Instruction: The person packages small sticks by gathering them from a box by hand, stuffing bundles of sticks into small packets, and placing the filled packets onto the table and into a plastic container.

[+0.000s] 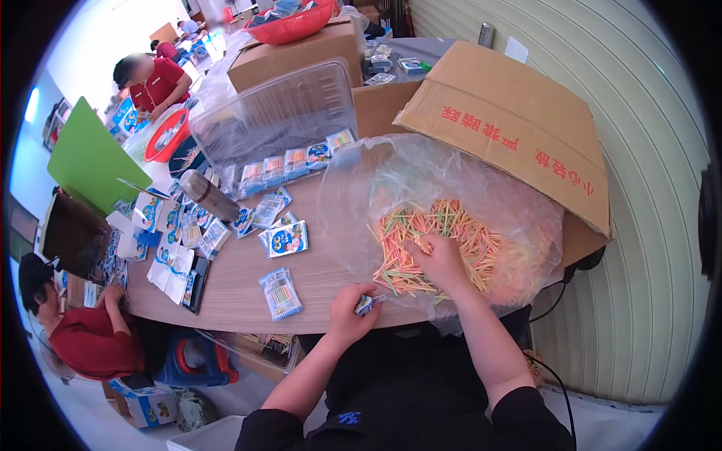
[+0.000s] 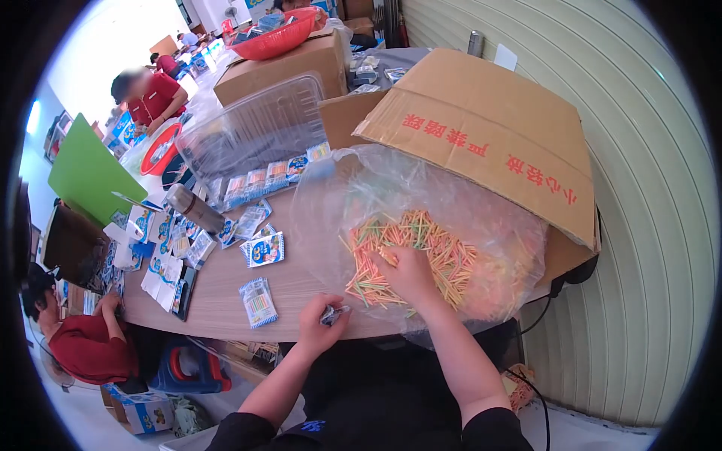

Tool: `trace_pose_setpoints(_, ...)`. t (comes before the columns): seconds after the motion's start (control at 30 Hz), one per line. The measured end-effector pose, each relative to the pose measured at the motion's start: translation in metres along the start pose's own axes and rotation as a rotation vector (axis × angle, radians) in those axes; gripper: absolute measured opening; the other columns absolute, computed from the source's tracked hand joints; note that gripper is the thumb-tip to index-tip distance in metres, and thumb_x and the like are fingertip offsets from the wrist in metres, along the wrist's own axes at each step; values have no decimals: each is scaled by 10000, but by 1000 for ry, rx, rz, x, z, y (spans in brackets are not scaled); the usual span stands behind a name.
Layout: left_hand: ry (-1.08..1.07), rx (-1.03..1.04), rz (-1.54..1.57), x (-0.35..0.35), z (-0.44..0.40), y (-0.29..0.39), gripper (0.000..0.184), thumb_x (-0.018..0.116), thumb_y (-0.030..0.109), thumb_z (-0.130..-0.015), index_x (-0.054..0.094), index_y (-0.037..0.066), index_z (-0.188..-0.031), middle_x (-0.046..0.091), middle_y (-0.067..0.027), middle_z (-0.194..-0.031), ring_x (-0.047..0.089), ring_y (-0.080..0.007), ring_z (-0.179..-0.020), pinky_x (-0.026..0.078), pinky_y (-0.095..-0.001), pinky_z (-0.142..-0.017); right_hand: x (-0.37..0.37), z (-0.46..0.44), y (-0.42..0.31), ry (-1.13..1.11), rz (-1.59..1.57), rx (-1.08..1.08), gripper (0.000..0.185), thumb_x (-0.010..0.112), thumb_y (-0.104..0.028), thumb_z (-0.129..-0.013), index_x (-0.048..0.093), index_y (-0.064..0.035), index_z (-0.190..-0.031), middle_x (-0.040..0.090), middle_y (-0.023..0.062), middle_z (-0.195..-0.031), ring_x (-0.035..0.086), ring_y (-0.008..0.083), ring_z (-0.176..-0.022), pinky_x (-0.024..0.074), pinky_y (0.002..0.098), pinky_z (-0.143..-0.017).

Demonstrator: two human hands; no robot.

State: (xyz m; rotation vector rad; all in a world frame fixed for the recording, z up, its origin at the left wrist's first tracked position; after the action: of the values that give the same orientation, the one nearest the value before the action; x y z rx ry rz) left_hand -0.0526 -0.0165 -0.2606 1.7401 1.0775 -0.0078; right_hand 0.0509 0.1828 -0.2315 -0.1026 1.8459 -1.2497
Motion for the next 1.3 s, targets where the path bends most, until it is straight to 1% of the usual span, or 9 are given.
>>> trace_pose_setpoints(0.03, 15, -3, 25, -2, -3, 3, 271, 794, 36, -769, 640, 34, -992, 661, -66, -843, 656, -197, -751, 513, -305, -686, 4, 2, 2, 4, 2, 0, 472, 701, -445, -905, 638, -26, -697, 594, 136, -567, 599, 319, -537, 478, 426, -545)
trace_pose_setpoints(0.13, -37, -234, 287, 0, -13, 10, 263, 788, 44, -792, 639, 31, -1008, 655, -43, -862, 637, -160, -784, 508, -312, -703, 38, 15, 18, -165, -968, 361, 415, 648, -426, -961, 672, -58, -771, 663, 94, -660, 645, 223, -597, 516, 363, -575)
trace_pose_setpoints(0.3, -187, -600, 839, 42, -17, 9, 222, 790, -6, -772, 619, 49, -903, 628, -23, -848, 611, -141, -774, 490, -293, -706, 45, 19, -6, -33, -1288, 499, 406, 548, -389, -1028, 586, -101, -745, 696, 95, -820, 657, 182, -676, 544, 337, -598)
trace_pose_setpoints(0.4, -213, -510, 1010, 48, -26, 21, 214, 781, -22, -768, 604, 55, -860, 622, -37, -850, 600, -150, -792, 483, -302, -728, 52, 26, -18, -101, -1421, 587, 404, 529, -398, -1034, 596, -89, -782, 708, 135, -902, 683, 183, -755, 579, 339, -688)
trace_pose_setpoints(0.7, -220, -390, 1089, 49, -31, 25, 216, 776, -29, -768, 580, 54, -803, 618, -43, -851, 588, -153, -815, 476, -322, -753, 53, 41, -21, -190, -1366, 408, 467, 529, -408, -1033, 693, -7, -858, 722, 135, -945, 676, 184, -775, 551, 327, -731)
trace_pose_setpoints(0.87, -279, -265, 657, 17, -31, 43, 247, 798, 8, -763, 586, 43, -884, 614, -50, -837, 596, -167, -791, 474, -321, -741, 17, 31, -28, 121, -653, -67, 374, 610, -306, -988, 658, -7, -769, 697, 118, -793, 663, 222, -692, 511, 343, -627)
trace_pose_setpoints(0.97, -176, 233, 126, -11, -36, 86, 448, 803, 36, -717, 604, 12, -1118, 611, -64, -831, 610, -210, -765, 478, -339, -726, 0, 37, -39, 319, -278, -284, 332, 661, -248, -947, 627, -8, -720, 654, 114, -707, 642, 256, -638, 485, 364, -574)
trace_pose_setpoints(1.1, -323, 371, -173, -1, -38, 112, 787, 707, -17, -611, 525, 16, -1377, 585, -78, -821, 604, -264, -776, 491, -366, -758, 5, 40, -46, 287, -190, -341, 278, 722, -183, -879, 597, -15, -697, 574, 127, -650, 591, 301, -578, 442, 403, -515)
trace_pose_setpoints(1.3, -327, 323, -276, 8, -32, 106, 891, 676, 40, -601, 445, 5, -1461, 559, -63, -792, 590, -254, -763, 478, -383, -747, 6, 46, -49, 326, -217, -417, 325, 744, -184, -863, 549, -41, -646, 533, 105, -605, 560, 289, -527, 416, 405, -478)
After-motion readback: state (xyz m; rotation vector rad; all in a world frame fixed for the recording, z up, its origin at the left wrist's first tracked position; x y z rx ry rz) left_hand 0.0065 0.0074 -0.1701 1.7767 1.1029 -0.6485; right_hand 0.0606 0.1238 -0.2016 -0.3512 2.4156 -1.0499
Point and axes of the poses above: each hand's wrist, its own z-axis away from the middle knuckle, its own x-axis out of the palm, y = z × x, the point moved 6 cm from there along -z, towards the middle knuckle
